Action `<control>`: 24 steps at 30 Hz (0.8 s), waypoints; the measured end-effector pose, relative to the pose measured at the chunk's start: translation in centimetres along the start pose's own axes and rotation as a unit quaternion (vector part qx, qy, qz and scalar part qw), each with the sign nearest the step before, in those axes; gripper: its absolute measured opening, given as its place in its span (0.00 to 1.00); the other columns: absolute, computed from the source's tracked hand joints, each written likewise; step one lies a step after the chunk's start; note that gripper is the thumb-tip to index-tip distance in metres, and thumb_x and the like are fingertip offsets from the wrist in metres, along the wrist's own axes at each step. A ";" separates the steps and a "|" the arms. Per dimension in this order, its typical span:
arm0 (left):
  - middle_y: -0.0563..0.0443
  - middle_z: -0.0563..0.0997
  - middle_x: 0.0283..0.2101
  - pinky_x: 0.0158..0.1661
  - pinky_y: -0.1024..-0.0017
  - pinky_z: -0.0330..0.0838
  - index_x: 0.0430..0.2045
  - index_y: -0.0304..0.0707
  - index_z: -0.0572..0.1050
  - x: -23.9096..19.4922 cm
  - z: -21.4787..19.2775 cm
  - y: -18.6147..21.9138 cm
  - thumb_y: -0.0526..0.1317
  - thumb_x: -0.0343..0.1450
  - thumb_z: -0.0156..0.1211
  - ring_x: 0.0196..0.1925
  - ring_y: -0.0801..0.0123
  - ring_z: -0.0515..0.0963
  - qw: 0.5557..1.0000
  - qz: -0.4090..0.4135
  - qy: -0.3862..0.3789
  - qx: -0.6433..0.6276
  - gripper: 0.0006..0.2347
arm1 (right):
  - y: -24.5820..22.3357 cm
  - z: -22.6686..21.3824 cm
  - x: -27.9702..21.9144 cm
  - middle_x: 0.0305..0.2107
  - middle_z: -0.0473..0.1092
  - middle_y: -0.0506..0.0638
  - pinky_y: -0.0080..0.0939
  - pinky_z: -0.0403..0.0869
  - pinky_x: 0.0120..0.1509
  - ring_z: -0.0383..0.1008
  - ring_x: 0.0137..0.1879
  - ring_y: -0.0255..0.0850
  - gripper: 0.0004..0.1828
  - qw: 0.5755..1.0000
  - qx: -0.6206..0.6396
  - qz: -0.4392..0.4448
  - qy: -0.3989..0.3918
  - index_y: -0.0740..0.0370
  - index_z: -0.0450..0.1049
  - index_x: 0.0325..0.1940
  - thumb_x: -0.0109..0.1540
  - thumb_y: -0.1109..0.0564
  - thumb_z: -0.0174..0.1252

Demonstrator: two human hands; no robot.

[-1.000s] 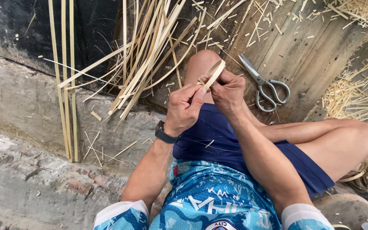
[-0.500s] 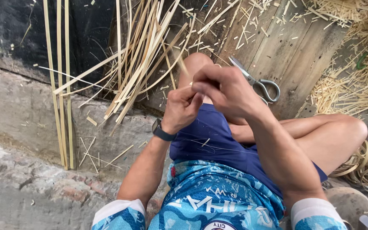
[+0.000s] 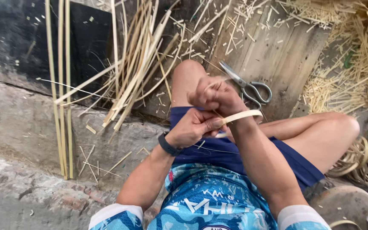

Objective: The person sits on the floor and repeatedly bends thin bamboo strips into circular rims, joining the ends by hand and trimming excess with scissors. Finished rims are placed in a growing pile nearby.

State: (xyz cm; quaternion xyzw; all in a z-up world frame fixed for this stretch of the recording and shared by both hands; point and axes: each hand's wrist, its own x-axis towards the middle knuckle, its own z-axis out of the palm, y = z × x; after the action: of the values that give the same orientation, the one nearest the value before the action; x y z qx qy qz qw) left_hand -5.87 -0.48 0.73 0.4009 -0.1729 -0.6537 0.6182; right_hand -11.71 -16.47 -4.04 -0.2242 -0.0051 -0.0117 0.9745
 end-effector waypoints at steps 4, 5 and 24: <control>0.55 0.79 0.27 0.29 0.82 0.66 0.41 0.31 0.82 -0.4 0.1 1.1 0.37 0.77 0.59 0.28 0.80 0.73 0.993 0.038 0.106 0.041 0.08 | -0.9 3.0 0.5 0.23 0.62 0.44 0.35 0.66 0.43 0.63 0.35 0.37 0.13 0.989 -0.024 0.029 0.144 0.62 0.71 0.40 0.73 0.51 0.55; 0.54 0.80 0.28 0.29 0.81 0.69 0.41 0.32 0.82 -0.4 -0.1 1.6 0.37 0.76 0.59 0.28 0.80 0.74 0.984 0.066 0.151 0.062 0.08 | -1.3 4.1 0.0 0.23 0.66 0.44 0.34 0.66 0.40 0.65 0.33 0.36 0.14 0.965 -0.189 0.044 0.174 0.61 0.74 0.38 0.72 0.51 0.52; 0.59 0.79 0.31 0.37 0.80 0.70 0.41 0.32 0.81 1.3 -0.7 -0.3 0.41 0.79 0.56 0.34 0.81 0.75 0.985 0.107 0.063 0.120 0.11 | -1.8 3.7 -4.4 0.22 0.66 0.40 0.30 0.63 0.31 0.62 0.28 0.28 0.07 0.881 -0.332 -0.044 0.335 0.65 0.77 0.41 0.66 0.58 0.58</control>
State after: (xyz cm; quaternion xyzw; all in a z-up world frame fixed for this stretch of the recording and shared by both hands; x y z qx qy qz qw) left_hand -5.42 -1.46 -0.31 0.4919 -0.2523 -0.5319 0.6415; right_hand -16.18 -16.40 0.05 -0.5166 0.3164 -0.1301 0.7849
